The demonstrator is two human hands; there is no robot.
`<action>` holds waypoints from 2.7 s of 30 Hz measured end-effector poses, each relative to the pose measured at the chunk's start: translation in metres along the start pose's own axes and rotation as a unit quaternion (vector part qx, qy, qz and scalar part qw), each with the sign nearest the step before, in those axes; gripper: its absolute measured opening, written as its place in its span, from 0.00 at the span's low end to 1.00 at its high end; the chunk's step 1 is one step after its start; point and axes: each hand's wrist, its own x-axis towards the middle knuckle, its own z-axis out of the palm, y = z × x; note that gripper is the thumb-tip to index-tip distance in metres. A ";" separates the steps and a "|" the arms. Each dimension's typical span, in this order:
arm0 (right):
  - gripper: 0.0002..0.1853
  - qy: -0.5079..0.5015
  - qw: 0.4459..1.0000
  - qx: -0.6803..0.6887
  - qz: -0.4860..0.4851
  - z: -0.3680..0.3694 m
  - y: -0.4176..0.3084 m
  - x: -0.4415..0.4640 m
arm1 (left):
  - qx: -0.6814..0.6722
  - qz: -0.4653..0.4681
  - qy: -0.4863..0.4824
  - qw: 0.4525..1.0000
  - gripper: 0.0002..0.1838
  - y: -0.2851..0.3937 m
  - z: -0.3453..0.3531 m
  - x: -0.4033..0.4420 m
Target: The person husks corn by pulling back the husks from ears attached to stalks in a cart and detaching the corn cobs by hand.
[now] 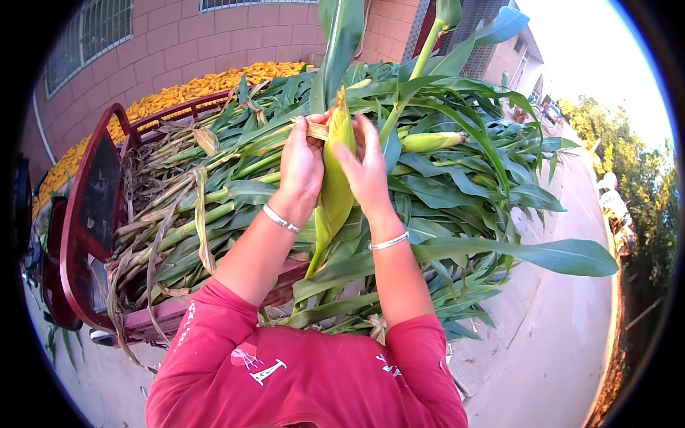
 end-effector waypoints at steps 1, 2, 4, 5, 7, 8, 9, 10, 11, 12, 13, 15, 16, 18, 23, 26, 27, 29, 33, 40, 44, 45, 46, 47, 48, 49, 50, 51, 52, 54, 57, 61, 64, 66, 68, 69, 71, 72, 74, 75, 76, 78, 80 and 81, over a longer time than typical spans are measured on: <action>0.38 0.046 0.999 0.005 -0.015 0.002 -0.012 0.012 | -0.016 0.001 -0.004 1.000 0.21 -0.005 0.001 -0.002; 0.34 0.056 0.998 -0.034 0.004 0.006 -0.024 0.025 | -0.017 0.009 -0.009 1.000 0.20 -0.012 0.001 -0.003; 0.21 0.060 0.983 -0.175 0.007 0.006 -0.013 0.054 | -0.033 0.027 0.002 0.999 0.19 -0.027 0.002 -0.002; 0.20 0.055 0.982 -0.175 0.045 0.009 -0.012 0.058 | -0.031 0.022 0.004 0.999 0.19 -0.034 -0.002 0.002; 0.20 0.085 0.984 -0.148 0.049 0.006 0.001 0.062 | -0.121 0.024 -0.008 0.992 0.18 -0.037 -0.006 0.003; 0.21 0.115 0.985 -0.121 0.045 0.004 0.006 0.062 | -0.141 -0.005 -0.008 0.990 0.18 -0.038 -0.010 0.000; 0.21 0.116 0.984 -0.125 0.049 0.000 0.005 0.059 | -0.089 -0.018 -0.027 0.996 0.19 -0.032 -0.013 -0.009; 0.21 0.127 0.984 -0.120 0.044 -0.005 0.002 0.055 | 0.006 -0.022 -0.084 0.996 0.19 -0.029 -0.028 -0.021; 0.21 0.138 0.983 -0.113 0.036 -0.011 -0.002 0.054 | 0.100 -0.025 -0.141 0.985 0.20 -0.023 -0.047 -0.037; 0.21 0.153 0.983 -0.092 0.036 -0.018 -0.003 0.053 | 0.176 -0.046 -0.162 0.970 0.20 -0.017 -0.069 -0.059; 0.21 0.148 0.981 -0.120 0.024 -0.023 -0.007 0.050 | 0.271 -0.049 -0.189 0.942 0.19 -0.005 -0.093 -0.086; 0.21 0.129 0.980 -0.151 -0.014 -0.023 -0.011 0.046 | 0.467 -0.026 -0.252 0.847 0.18 0.017 -0.132 -0.135; 0.21 0.120 0.981 -0.149 -0.022 -0.018 -0.018 0.044 | 0.474 0.013 -0.257 0.842 0.16 0.019 -0.140 -0.154; 0.20 0.107 0.984 -0.137 -0.037 -0.011 -0.021 0.045 | 0.495 0.080 -0.294 0.814 0.11 0.022 -0.155 -0.174; 0.21 0.088 0.987 -0.112 -0.068 0.011 -0.022 0.047 | 0.533 0.097 -0.287 0.790 0.04 0.037 -0.179 -0.193; 0.20 0.101 0.993 -0.048 -0.038 0.028 -0.021 0.041 | 0.550 0.101 -0.251 0.790 0.03 0.040 -0.200 -0.211; 0.20 0.109 0.993 -0.021 -0.032 0.036 -0.022 0.046 | 0.560 0.098 -0.238 0.787 0.03 0.043 -0.210 -0.214; 0.20 0.110 0.993 0.007 -0.052 0.045 -0.020 0.051 | 0.579 0.060 -0.243 0.776 0.05 0.045 -0.233 -0.228; 0.22 0.012 0.998 0.011 -0.065 0.075 -0.047 0.033 | 0.574 0.091 -0.199 0.789 0.07 0.058 -0.241 -0.226; 0.26 0.052 0.986 0.154 -0.045 0.088 -0.042 0.025 | 0.584 0.059 -0.230 0.776 0.07 0.077 -0.231 -0.211; 0.26 0.086 0.966 0.240 -0.027 0.087 -0.042 0.023 | 0.606 0.009 -0.248 0.756 0.10 0.092 -0.207 -0.199; 0.26 0.104 0.955 0.276 -0.011 0.086 -0.042 0.023 | 0.625 -0.019 -0.260 0.736 0.13 0.101 -0.193 -0.193; 0.25 0.106 0.949 0.296 -0.006 0.083 -0.043 0.022 | 0.623 -0.148 -0.248 0.727 0.15 0.121 -0.168 -0.185; 0.25 0.106 0.949 0.296 -0.010 0.079 -0.040 0.024 | 0.634 -0.135 -0.253 0.719 0.16 0.130 -0.149 -0.178; 0.25 0.108 0.939 0.325 0.003 0.076 -0.036 0.024 | 0.643 -0.123 -0.256 0.711 0.17 0.137 -0.131 -0.170; 0.25 0.111 0.928 0.354 0.017 0.073 -0.033 0.024 | 0.638 -0.113 -0.262 0.715 0.19 0.150 -0.110 -0.159; 0.25 0.119 0.919 0.374 0.029 0.072 -0.032 0.024 | 0.636 -0.036 -0.270 0.722 0.18 0.156 -0.093 -0.148; 0.25 0.119 0.919 0.375 0.029 0.072 -0.034 0.022 | 0.650 0.060 -0.268 0.709 0.16 0.160 -0.067 -0.134; 0.25 0.114 0.918 0.379 0.034 0.072 -0.036 0.021 | 0.683 0.105 -0.250 0.678 0.14 0.168 -0.035 -0.122; 0.25 0.095 0.928 0.361 0.024 0.075 -0.040 0.018 | 0.696 0.228 -0.233 0.640 0.12 0.159 -0.008 -0.081; 0.23 0.050 0.945 0.322 0.007 0.075 -0.051 0.012 | 0.680 0.246 -0.233 0.650 0.14 0.140 0.020 -0.028; 0.19 0.066 0.963 0.253 -0.060 0.072 -0.056 0.009 | 0.640 0.067 -0.314 0.698 0.16 0.136 0.037 0.011; 0.18 0.078 0.958 0.269 -0.054 0.066 -0.053 0.001 | 0.665 -0.045 -0.333 0.667 0.16 0.149 0.056 0.019; 0.17 0.078 0.959 0.267 -0.049 0.062 -0.053 0.001 | 0.676 -0.062 -0.340 0.650 0.16 0.153 0.067 0.025; 0.16 0.078 0.960 0.264 -0.043 0.062 -0.052 0.000 | 0.720 -0.043 -0.364 0.590 0.14 0.154 0.077 0.030; 0.15 0.092 0.957 0.271 -0.037 0.062 -0.052 0.000 | 0.720 -0.044 -0.364 0.590 0.14 0.155 0.086 0.028; 0.14 0.106 0.954 0.278 -0.030 0.061 -0.046 0.002 | 0.783 -0.019 -0.370 0.500 0.12 0.154 0.102 0.024; 0.13 0.129 0.965 0.218 -0.065 0.059 -0.039 0.006 | 0.783 -0.021 -0.368 0.501 0.12 0.150 0.103 0.026; 0.12 0.150 0.971 0.156 -0.098 0.053 -0.031 0.009 | 0.806 -0.017 -0.354 0.475 0.11 0.145 0.103 0.032; 0.10 0.136 0.980 0.118 -0.086 0.049 -0.032 0.010 | 0.806 -0.019 -0.351 0.476 0.11 0.143 0.103 0.032; 0.09 0.122 0.987 0.080 -0.074 0.047 -0.033 0.010 | 0.806 -0.034 -0.346 0.480 0.11 0.142 0.103 0.032; 0.08 0.097 0.984 0.127 -0.075 0.045 -0.040 0.009 | 0.806 -0.049 -0.341 0.482 0.11 0.142 0.100 0.036; 0.08 0.074 0.980 0.171 -0.076 0.042 -0.041 0.008 | 0.748 -0.105 -0.354 0.551 0.11 0.140 0.092 0.041; 0.07 0.073 0.981 0.151 -0.098 0.041 -0.040 0.009 | 0.748 -0.105 -0.355 0.551 0.11 0.139 0.094 0.041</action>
